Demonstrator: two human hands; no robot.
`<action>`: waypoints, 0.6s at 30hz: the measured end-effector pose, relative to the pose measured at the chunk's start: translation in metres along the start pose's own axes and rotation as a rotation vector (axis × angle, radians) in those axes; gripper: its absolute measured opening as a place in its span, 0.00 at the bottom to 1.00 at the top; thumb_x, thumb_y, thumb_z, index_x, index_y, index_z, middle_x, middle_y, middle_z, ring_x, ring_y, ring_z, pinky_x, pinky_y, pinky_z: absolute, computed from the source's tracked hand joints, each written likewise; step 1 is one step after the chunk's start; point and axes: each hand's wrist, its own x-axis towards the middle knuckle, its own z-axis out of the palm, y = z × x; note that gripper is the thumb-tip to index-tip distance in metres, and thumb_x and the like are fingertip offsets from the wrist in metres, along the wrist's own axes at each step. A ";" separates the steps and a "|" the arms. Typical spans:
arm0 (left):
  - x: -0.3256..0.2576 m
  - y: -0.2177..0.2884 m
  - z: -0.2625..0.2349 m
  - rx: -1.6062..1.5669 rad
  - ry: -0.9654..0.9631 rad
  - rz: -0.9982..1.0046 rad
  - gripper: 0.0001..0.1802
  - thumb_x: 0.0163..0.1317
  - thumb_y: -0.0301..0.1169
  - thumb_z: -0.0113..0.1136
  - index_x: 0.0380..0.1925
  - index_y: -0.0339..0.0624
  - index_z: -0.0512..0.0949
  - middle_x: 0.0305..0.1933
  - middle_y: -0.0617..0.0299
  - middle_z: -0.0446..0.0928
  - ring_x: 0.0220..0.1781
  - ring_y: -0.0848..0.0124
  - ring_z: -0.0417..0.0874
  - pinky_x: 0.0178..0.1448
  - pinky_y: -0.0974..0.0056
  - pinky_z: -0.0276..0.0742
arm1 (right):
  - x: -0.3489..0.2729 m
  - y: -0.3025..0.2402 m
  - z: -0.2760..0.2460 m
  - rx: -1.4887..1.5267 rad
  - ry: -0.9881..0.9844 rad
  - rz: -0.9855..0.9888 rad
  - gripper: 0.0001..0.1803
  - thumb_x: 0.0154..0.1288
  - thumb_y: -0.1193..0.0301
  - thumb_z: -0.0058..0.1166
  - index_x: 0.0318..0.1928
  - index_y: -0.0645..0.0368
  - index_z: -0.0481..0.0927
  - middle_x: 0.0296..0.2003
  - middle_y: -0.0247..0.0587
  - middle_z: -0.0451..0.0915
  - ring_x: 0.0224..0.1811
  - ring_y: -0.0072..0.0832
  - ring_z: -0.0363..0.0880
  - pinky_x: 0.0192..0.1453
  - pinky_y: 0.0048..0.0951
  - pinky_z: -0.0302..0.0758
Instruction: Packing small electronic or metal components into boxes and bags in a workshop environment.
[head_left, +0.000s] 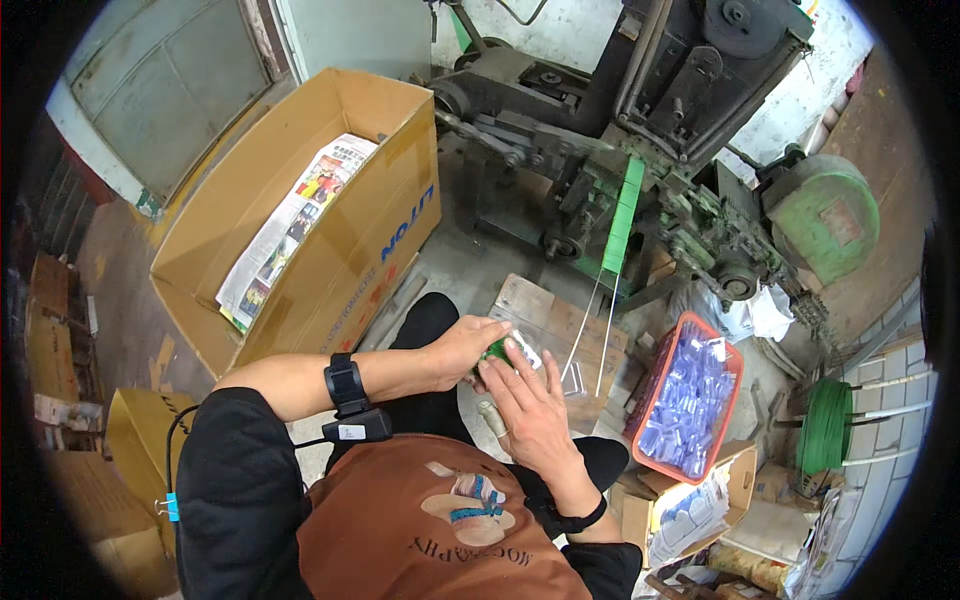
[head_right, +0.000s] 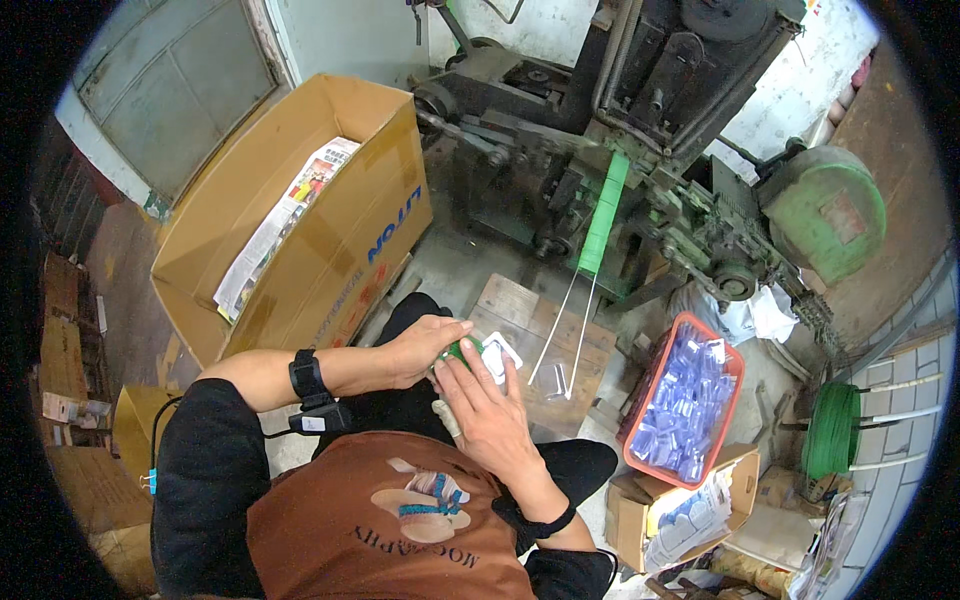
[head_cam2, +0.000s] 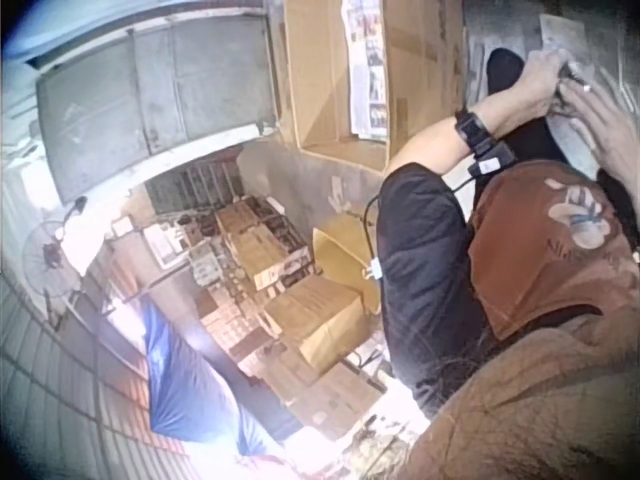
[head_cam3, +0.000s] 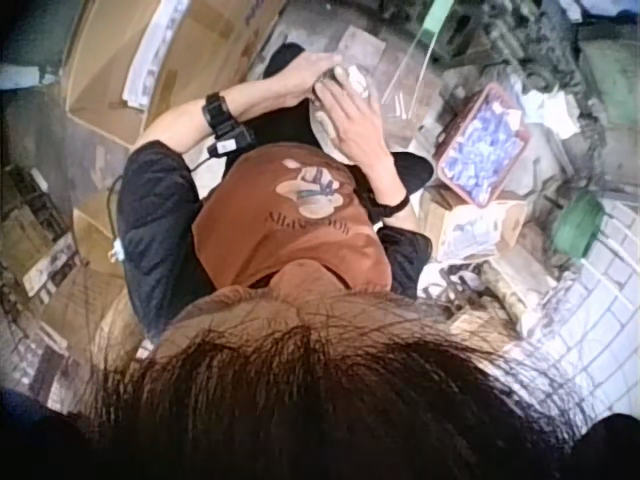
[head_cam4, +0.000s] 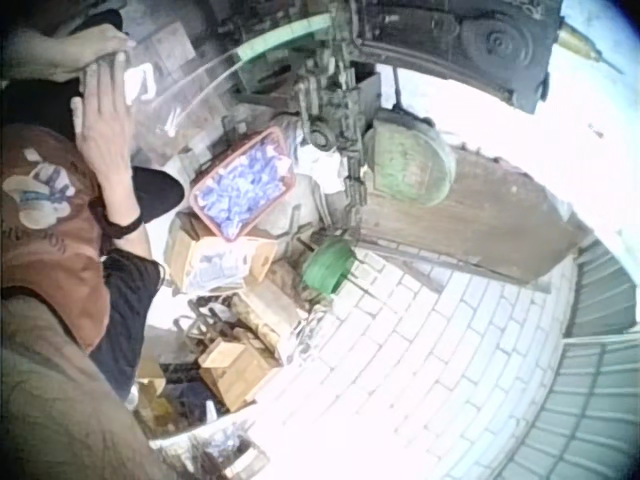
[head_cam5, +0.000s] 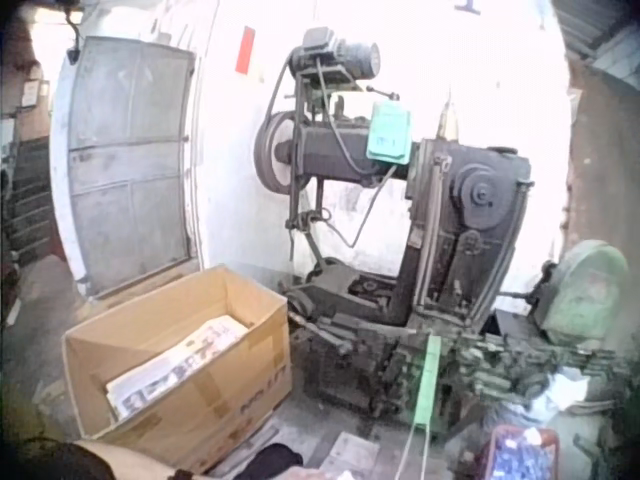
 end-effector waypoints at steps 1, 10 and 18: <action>0.003 -0.002 -0.002 -0.003 0.005 0.006 0.17 0.66 0.41 0.43 0.32 0.38 0.71 0.24 0.62 0.72 0.18 0.75 0.74 0.14 0.72 0.71 | 0.003 -0.001 0.001 -0.001 0.000 -0.008 0.26 0.54 0.68 0.53 0.56 0.59 0.68 0.59 0.41 0.66 0.66 0.34 0.57 0.66 0.52 0.49; -0.004 0.048 -0.021 0.033 -0.012 0.141 0.17 0.67 0.42 0.43 0.33 0.39 0.72 0.24 0.62 0.72 0.21 0.75 0.75 0.15 0.71 0.72 | 0.045 -0.012 -0.002 -0.104 0.094 0.063 0.28 0.56 0.67 0.52 0.58 0.61 0.67 0.60 0.45 0.64 0.67 0.36 0.55 0.66 0.56 0.42; -0.009 0.095 -0.062 0.145 0.080 0.292 0.18 0.66 0.43 0.44 0.32 0.36 0.70 0.23 0.58 0.74 0.17 0.71 0.77 0.10 0.71 0.69 | 0.087 -0.021 -0.021 0.102 0.286 0.021 0.25 0.55 0.71 0.53 0.54 0.63 0.70 0.57 0.49 0.67 0.63 0.44 0.61 0.66 0.51 0.51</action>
